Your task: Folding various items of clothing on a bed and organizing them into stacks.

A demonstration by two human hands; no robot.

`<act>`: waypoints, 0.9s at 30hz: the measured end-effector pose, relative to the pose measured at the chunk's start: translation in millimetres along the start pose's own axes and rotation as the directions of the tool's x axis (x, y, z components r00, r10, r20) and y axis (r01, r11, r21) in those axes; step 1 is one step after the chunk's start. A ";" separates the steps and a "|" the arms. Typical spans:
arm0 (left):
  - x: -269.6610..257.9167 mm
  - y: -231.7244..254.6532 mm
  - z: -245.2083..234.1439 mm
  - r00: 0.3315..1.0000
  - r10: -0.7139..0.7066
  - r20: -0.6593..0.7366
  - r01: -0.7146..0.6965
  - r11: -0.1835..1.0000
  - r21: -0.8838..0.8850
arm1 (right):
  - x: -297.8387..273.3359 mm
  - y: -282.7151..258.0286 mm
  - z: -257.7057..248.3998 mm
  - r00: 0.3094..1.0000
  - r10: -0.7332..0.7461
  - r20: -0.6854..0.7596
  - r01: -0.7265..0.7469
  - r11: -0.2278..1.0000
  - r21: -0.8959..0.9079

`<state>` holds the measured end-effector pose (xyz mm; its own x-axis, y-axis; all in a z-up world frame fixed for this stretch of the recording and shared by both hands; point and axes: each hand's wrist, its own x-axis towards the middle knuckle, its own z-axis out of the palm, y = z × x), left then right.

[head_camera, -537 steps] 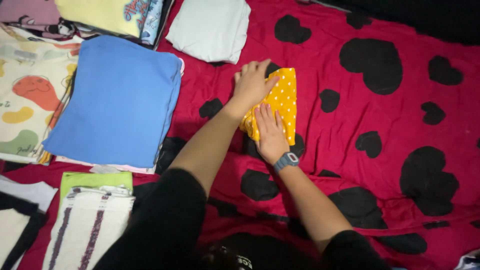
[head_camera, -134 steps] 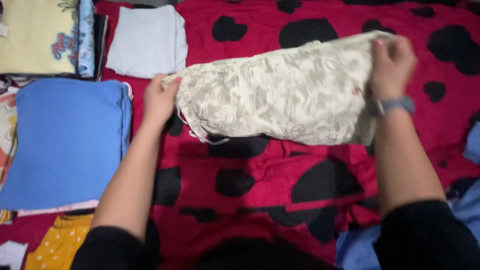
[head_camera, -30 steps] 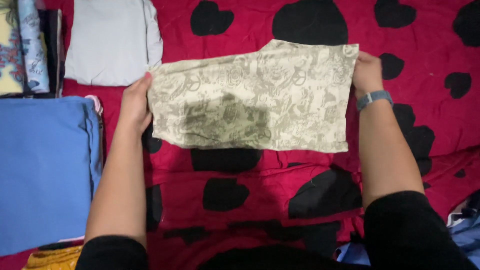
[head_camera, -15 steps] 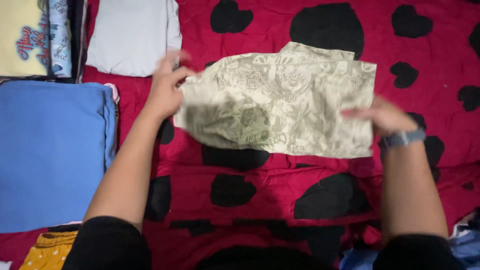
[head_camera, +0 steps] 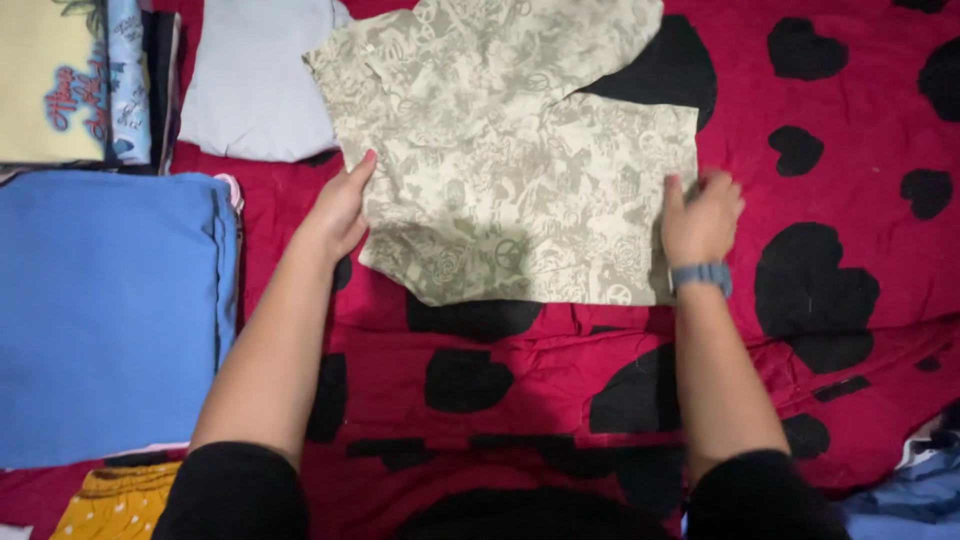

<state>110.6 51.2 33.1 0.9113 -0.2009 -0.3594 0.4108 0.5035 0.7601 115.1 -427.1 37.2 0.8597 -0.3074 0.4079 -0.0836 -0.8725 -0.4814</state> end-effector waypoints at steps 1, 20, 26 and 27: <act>-5.1 1.3 9.6 0.999 0.027 -0.040 -0.026 0.999 0.021 | -14.1 0.6 -7.8 0.992 0.109 0.056 -0.109 0.994 -0.011; -59.4 -75.1 15.2 0.955 0.260 -0.146 -0.222 0.947 0.233 | -37.3 -42.8 -15.6 0.882 -0.469 0.056 0.446 0.866 0.227; -61.5 -37.6 25.3 0.900 0.260 -0.349 -0.244 0.966 0.089 | 4.0 -72.6 27.4 0.781 -0.166 0.602 -0.333 0.705 0.626; -61.9 -38.6 21.4 0.900 0.261 -0.350 -0.246 0.965 0.087 | 3.6 -88.7 10.7 0.781 -0.167 0.602 -0.332 0.706 0.626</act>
<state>38.9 26.3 37.6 0.9172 0.2444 -0.3148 0.1751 0.4623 0.8692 131.1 -346.8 73.1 0.9885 0.1347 -0.0683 -0.0287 -0.2760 -0.9607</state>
